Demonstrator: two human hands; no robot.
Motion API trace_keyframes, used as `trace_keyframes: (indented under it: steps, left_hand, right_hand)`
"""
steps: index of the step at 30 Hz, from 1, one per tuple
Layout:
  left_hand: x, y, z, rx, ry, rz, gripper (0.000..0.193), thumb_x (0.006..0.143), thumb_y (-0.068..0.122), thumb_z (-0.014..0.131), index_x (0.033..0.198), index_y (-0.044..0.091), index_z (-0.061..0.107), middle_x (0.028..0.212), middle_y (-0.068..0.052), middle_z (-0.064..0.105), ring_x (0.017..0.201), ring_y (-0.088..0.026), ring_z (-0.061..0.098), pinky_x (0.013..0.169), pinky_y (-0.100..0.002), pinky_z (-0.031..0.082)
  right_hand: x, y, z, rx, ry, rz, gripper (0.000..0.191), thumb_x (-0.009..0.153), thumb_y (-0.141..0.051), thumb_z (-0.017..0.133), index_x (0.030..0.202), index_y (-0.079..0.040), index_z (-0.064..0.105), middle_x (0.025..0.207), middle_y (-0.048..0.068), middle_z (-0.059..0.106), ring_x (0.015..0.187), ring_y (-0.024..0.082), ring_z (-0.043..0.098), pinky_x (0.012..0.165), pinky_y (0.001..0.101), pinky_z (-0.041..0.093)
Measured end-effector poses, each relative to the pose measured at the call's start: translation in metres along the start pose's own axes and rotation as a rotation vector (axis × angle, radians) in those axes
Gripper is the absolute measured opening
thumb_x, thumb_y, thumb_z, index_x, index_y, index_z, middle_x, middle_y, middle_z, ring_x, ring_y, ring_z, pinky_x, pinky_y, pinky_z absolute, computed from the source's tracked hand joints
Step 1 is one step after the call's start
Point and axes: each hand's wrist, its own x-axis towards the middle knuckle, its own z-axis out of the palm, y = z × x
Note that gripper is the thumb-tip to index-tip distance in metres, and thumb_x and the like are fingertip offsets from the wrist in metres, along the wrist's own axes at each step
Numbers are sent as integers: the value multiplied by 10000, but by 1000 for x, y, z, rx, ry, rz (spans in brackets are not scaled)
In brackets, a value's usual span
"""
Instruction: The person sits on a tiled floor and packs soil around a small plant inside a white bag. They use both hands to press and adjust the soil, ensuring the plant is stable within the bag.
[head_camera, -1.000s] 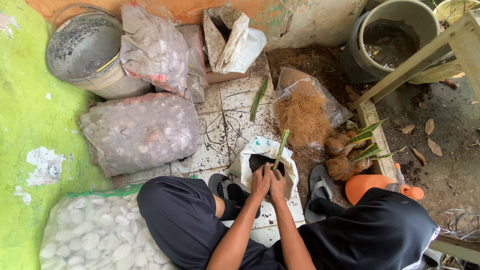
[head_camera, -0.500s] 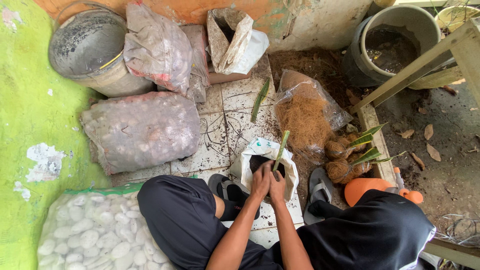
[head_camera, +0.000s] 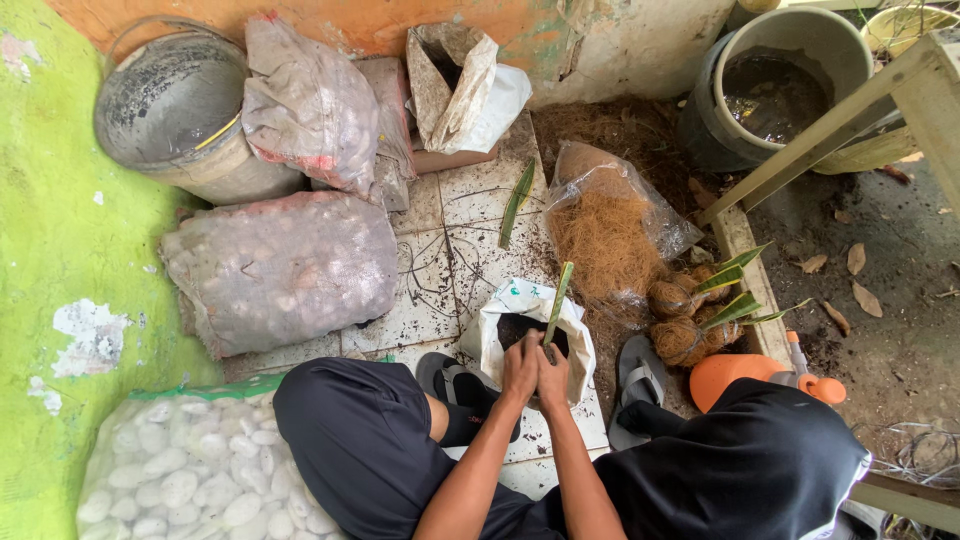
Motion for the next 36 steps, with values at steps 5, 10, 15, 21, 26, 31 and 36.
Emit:
trace_keyframes:
  steps: [5,10,15,21,26,31,36]
  left_hand:
    - [0,3,-1,-70,-17,-103,541,1045,427,427,1202,4,725,1132,-204,773,1041,-272,728,899,-345,541]
    - [6,1,-5,-289,26,-58,574,1049,432,382,1253,2,704,1288,-165,710,1244,-276,624,1074,-338,437]
    - [6,1,-6,-343,-66,-152,621,1045,484,341,1402,61,623,1440,-136,613,1374,-252,508,1150,-337,360]
    - [0,7,-6,-432,-145,-182,592,1043,467,410,1491,100,533,1558,-83,521,1440,-198,458,1183,-314,313]
    - [0,7,-6,-436,-74,-196,530,1040,412,467,1437,87,598,1484,-78,597,1373,-180,526,1138,-294,369]
    - [-4,-1,2,-396,47,-206,441,1025,342,530,1205,-1,740,1160,-118,745,1044,-184,649,929,-308,490]
    - [-5,-2,6,-301,118,-123,380,993,267,547,1093,-23,771,996,-116,768,895,-172,655,825,-325,518]
  right_hand:
    - [-5,2,2,182,-46,23,714,880,-436,699,1360,85,610,1157,198,728,1011,229,670,895,337,523]
    - [-1,-3,-5,313,-21,139,683,877,-424,695,1344,63,589,1119,160,711,949,226,674,850,345,529]
    - [-2,-5,-3,262,-42,220,670,900,-451,692,1397,-31,532,1128,148,697,984,222,649,884,337,492]
    - [-7,-8,1,398,-102,157,633,929,-507,661,1336,-26,596,1160,100,678,1040,193,617,915,338,488]
    - [-6,-8,5,199,-54,-12,718,951,-567,597,1436,-40,546,1294,142,657,1166,215,593,1014,335,445]
    - [-5,-4,4,139,-49,-101,717,1024,-566,440,1522,-51,459,1464,172,571,1320,267,535,1095,349,385]
    - [-6,-1,1,14,-4,-240,713,1099,-569,355,1504,10,454,1481,228,525,1358,343,494,1126,386,348]
